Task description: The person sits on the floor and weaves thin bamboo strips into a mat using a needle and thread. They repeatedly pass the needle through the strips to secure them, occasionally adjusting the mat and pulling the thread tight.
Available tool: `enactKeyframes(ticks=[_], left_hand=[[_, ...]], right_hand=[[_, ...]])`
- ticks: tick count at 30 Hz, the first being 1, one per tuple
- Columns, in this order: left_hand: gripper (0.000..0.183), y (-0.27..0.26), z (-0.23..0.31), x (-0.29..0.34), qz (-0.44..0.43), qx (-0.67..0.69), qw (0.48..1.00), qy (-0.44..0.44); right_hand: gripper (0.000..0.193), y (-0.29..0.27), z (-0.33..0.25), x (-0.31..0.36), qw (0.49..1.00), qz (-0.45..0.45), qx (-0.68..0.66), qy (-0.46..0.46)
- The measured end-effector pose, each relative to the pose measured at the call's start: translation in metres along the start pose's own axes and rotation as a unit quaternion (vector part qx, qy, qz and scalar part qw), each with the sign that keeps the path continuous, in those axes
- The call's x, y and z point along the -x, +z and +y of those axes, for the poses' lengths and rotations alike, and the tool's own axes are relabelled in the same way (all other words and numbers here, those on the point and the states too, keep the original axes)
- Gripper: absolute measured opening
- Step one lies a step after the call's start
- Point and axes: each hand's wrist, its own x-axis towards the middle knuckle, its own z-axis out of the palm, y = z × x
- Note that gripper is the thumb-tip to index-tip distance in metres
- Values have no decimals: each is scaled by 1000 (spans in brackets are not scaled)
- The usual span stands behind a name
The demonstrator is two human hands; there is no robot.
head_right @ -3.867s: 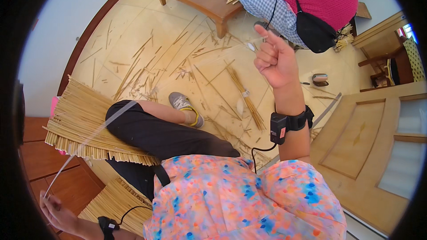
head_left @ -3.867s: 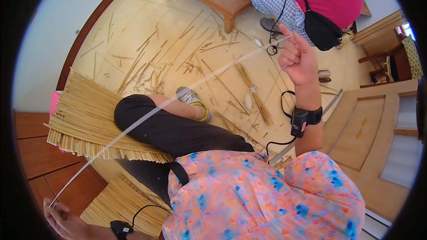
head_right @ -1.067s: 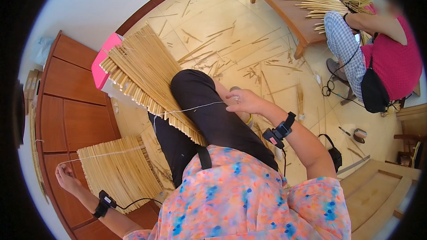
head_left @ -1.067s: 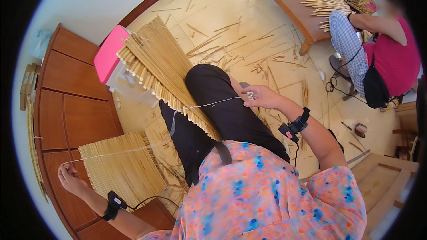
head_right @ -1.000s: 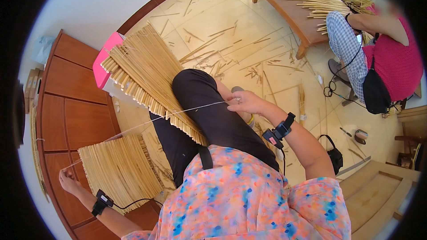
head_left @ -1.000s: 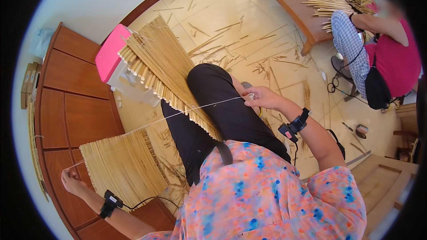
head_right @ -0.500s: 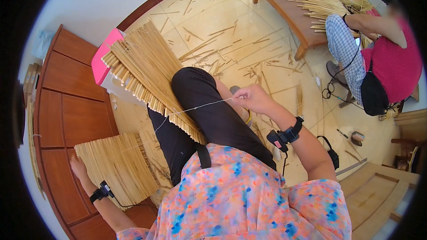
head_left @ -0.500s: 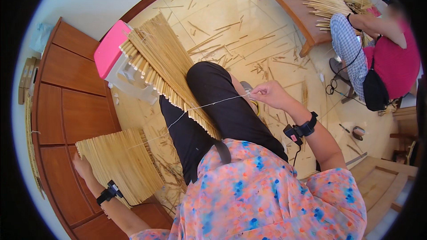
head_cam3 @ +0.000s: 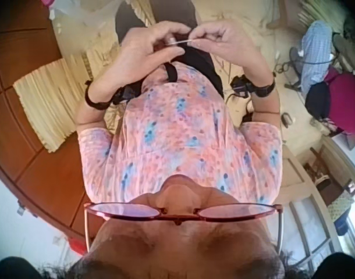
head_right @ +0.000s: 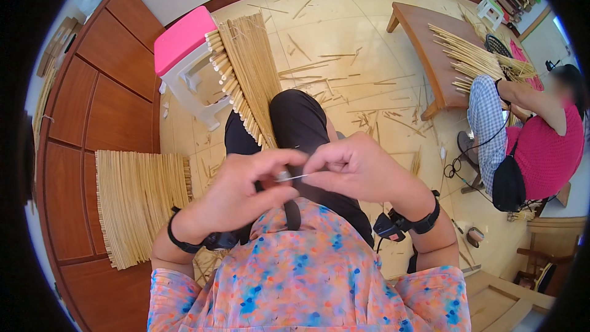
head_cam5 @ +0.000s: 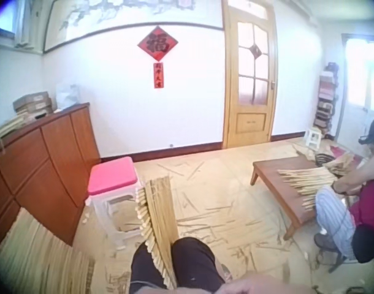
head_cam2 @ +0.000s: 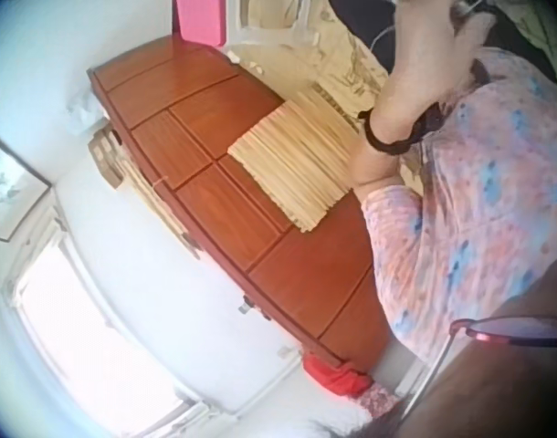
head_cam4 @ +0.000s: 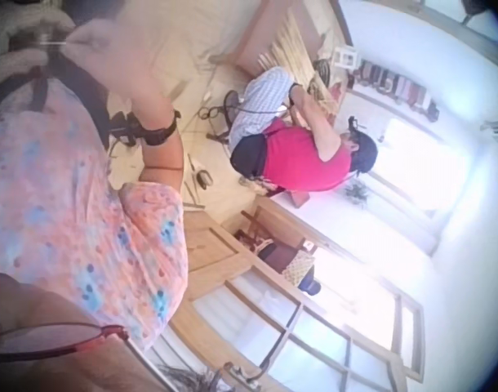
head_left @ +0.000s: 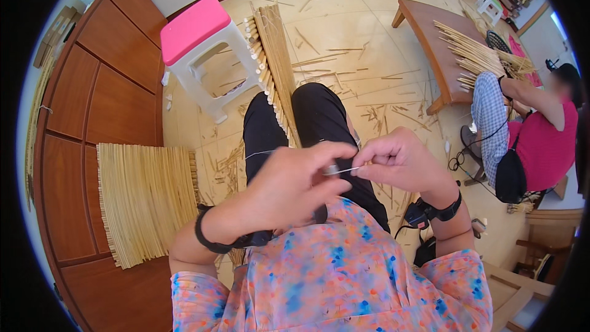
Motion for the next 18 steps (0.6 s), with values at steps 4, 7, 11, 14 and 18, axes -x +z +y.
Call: enactKeyframes(ticks=[4, 7, 11, 14, 18], left_hand=[[1, -41, -11, 30, 120, -48, 992, -5], [4, -82, 1, 55, 221, -196, 955, -5], [4, -135, 11, 76, 265, -403, 876, 11], [7, -181, -7, 94, 268, -522, 810, 14], [12, -240, -24, 130, 363, -474, 802, -20]], right_hand=[[9, -11, 7, 4, 995, -29, -63, 75], [7, -11, 4, 4, 991, -17, -90, 95], [5, -11, 9, 7, 994, 58, -69, 62], [3, -14, 20, 5, 991, 103, -82, 22], [3, -18, 22, 9, 987, 124, -103, -6]])
